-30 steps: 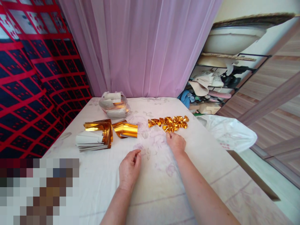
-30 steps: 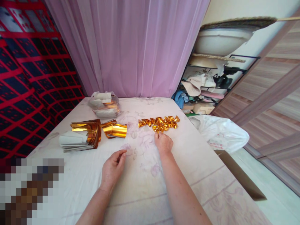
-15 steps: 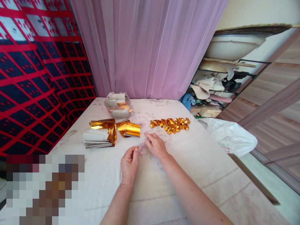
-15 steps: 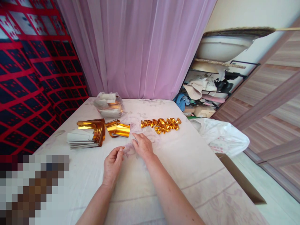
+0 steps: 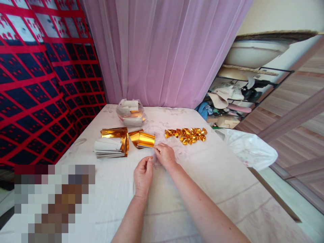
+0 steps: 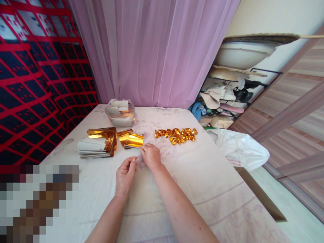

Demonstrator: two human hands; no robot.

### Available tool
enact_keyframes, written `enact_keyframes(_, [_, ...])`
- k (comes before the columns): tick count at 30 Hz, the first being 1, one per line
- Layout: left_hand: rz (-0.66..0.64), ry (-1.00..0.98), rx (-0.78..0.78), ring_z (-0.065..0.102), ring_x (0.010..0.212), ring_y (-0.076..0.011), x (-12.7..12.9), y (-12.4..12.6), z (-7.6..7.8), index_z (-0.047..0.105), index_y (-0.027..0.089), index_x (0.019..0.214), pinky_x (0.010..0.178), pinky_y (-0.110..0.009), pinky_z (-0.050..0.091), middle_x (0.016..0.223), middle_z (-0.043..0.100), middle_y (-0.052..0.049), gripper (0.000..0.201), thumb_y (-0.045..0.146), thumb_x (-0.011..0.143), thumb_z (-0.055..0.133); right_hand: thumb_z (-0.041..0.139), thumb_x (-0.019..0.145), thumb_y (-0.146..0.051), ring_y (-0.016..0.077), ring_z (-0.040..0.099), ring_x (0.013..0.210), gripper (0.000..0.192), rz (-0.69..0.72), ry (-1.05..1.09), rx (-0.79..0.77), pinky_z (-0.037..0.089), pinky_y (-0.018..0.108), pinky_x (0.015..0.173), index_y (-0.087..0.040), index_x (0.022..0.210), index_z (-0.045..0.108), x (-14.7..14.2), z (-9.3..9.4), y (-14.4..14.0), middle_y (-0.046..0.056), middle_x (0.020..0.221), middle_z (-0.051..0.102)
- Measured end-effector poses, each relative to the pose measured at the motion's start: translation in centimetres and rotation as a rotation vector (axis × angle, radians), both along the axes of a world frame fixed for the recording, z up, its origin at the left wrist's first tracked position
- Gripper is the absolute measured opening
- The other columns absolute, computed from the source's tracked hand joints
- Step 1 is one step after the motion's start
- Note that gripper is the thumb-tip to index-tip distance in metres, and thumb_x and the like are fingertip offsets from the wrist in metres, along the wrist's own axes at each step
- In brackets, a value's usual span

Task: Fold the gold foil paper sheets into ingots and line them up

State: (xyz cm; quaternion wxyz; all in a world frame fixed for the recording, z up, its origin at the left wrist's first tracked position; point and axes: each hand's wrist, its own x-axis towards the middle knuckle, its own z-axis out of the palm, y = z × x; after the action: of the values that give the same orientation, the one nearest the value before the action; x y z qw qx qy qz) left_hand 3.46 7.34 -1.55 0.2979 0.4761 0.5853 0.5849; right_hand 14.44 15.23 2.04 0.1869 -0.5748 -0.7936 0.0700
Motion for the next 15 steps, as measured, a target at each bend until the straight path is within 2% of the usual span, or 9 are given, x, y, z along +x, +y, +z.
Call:
enact_keyframes(9, [0.035, -0.047, -0.006, 0.066, 0.076, -0.0177, 0.1, 0.2, -0.3, 0.07, 0.019, 0.089, 0.071, -0.027, 0.053, 0.078, 0.07, -0.003, 0.03, 0.041, 0.086, 0.051, 0.065, 0.083, -0.022, 0.0164, 0.065, 0.081, 0.008, -0.019, 0.144, 0.016, 0.045, 0.024, 0.071, -0.022, 0.084, 0.073, 0.3, -0.3, 0.3, 0.003, 0.088, 0.072])
enact_keyframes(15, [0.06, -0.097, -0.015, 0.066, 0.073, -0.017, 0.0, 0.2, -0.4, 0.07, 0.019, 0.089, 0.069, -0.027, 0.053, 0.074, 0.069, -0.002, 0.029, 0.041, 0.087, 0.052, 0.059, 0.087, -0.023, 0.0157, 0.067, 0.085, 0.014, 0.045, 0.269, 0.061, 0.048, 0.024, 0.077, -0.024, 0.085, 0.073, 1.8, 0.3, -0.2, 0.002, 0.09, 0.074])
